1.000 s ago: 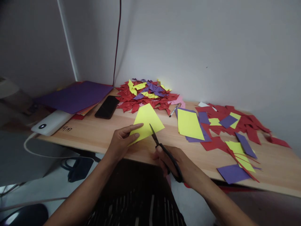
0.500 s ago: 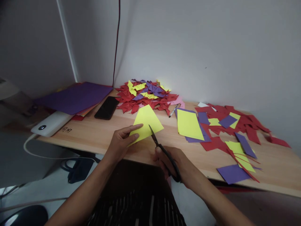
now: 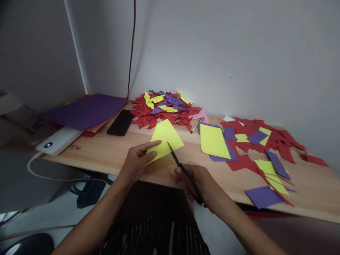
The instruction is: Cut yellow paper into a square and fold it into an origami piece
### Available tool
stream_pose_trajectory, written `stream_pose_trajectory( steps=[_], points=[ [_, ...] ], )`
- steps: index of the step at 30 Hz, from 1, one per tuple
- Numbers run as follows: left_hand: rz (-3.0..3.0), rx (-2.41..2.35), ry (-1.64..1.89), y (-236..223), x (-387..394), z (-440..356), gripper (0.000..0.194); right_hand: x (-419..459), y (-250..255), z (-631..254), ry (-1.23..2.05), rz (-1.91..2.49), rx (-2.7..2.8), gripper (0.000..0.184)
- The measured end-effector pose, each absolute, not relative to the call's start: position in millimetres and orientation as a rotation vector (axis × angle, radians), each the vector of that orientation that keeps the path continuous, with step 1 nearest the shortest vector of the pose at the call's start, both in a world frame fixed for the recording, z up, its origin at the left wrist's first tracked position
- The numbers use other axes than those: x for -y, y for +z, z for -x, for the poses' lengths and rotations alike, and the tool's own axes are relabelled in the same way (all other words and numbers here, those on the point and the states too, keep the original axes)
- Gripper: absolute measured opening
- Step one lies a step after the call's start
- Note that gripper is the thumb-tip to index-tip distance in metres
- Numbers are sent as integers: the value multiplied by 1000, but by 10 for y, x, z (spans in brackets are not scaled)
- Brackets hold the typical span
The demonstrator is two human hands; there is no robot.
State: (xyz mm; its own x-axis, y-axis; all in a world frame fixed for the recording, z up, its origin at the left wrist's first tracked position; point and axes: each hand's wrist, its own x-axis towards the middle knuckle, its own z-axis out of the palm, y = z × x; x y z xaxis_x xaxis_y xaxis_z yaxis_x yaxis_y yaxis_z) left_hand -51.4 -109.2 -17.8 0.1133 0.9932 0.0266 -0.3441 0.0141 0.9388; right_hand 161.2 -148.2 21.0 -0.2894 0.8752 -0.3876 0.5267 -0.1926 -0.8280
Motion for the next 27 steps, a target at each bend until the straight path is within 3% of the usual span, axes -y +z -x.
stream_pose_trajectory(
  steps=[11,27],
  points=[
    [-1128,-860,1220,-120,1120,523,36,1518,393,-1557,1191,1457,2009,54],
    [-1125,-853,1209,-156,1112,532,38,1408,80,-1596,1178,1679,1912,43]
  ],
)
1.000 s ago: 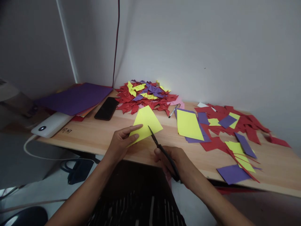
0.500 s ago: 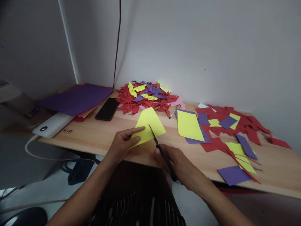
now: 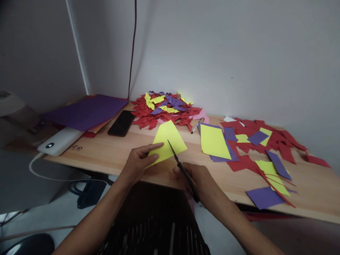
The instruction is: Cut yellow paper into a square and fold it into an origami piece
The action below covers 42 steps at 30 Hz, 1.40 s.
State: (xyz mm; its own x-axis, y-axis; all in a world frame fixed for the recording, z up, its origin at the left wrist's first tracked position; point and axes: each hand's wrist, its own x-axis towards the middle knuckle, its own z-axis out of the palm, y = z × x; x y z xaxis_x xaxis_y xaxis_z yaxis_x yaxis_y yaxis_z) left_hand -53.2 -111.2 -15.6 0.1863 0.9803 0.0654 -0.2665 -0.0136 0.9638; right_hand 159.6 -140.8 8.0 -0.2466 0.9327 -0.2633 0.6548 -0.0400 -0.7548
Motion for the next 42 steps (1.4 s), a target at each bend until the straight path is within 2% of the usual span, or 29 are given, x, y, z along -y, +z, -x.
stream_pose_trajectory(
  steps=[21,28,35,42],
  points=[
    [-1120,-803,1147,-121,1131,534,41,1413,387,-1536,1133,1434,2088,46],
    [-1109,-803,1146,-137,1134,537,41,1380,254,-1540,1069,1463,2067,44],
    [-1087,-802,1147,-138,1128,533,42,1353,82,-1532,1190,1626,1858,32],
    [-1076,-819,1158,-123,1133,528,41,1386,135,-1520,1194,1603,1853,38]
  ],
)
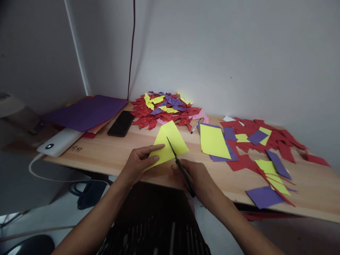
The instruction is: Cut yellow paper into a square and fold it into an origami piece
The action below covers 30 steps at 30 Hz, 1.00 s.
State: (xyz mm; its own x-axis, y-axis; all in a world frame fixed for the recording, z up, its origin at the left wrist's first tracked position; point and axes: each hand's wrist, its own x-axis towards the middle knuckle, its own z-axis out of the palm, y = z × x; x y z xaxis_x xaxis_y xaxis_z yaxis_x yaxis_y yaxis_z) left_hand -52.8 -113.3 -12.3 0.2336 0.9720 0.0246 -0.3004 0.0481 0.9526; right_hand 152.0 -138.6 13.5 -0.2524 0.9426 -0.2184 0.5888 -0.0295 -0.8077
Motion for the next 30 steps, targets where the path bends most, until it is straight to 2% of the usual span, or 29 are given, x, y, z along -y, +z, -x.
stream_pose_trajectory(
  steps=[7,22,30],
  points=[
    [-1089,-789,1134,-126,1144,534,42,1397,271,-1544,1098,1403,2062,45],
    [-1103,-768,1071,-109,1152,552,44,1331,166,-1519,1023,1458,1995,44],
    [-1121,-767,1071,-120,1146,553,43,1327,24,-1483,1264,1628,1669,34]
  ],
)
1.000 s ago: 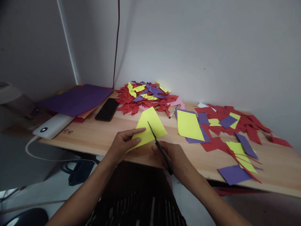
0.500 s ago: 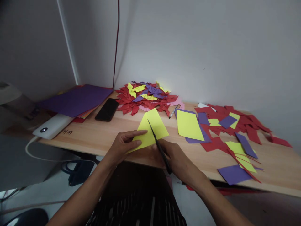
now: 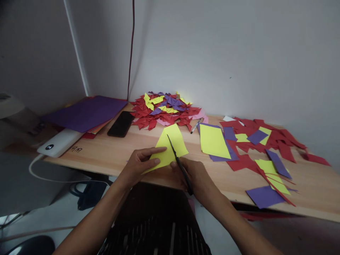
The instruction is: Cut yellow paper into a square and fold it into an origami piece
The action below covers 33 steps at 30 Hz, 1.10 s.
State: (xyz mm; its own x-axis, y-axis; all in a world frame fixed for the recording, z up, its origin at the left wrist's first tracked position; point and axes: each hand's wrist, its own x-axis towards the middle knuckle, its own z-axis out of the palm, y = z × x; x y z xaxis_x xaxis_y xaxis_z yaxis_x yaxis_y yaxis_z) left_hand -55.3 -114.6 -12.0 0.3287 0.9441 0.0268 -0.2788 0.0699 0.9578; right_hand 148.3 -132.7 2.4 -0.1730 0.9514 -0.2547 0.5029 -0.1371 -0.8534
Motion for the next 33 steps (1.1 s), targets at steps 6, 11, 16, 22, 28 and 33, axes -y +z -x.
stream_pose_trajectory(
  steps=[6,11,16,22,28,33],
  points=[
    [-1119,-753,1065,-127,1140,557,43,1327,31,-1505,1239,1597,1728,32],
    [-1094,-753,1052,-118,1152,562,42,1360,178,-1506,1045,1464,1943,31],
    [-1103,-714,1043,-106,1160,569,40,1365,267,-1501,1069,1433,1992,35],
    [-1111,-695,1022,-114,1160,571,42,1332,250,-1498,983,1444,2027,42],
    [-1043,-709,997,-99,1170,574,44,1316,275,-1454,913,1490,2042,43],
    [-1051,-713,1000,-99,1163,574,42,1321,275,-1413,944,1541,1986,49]
  ],
)
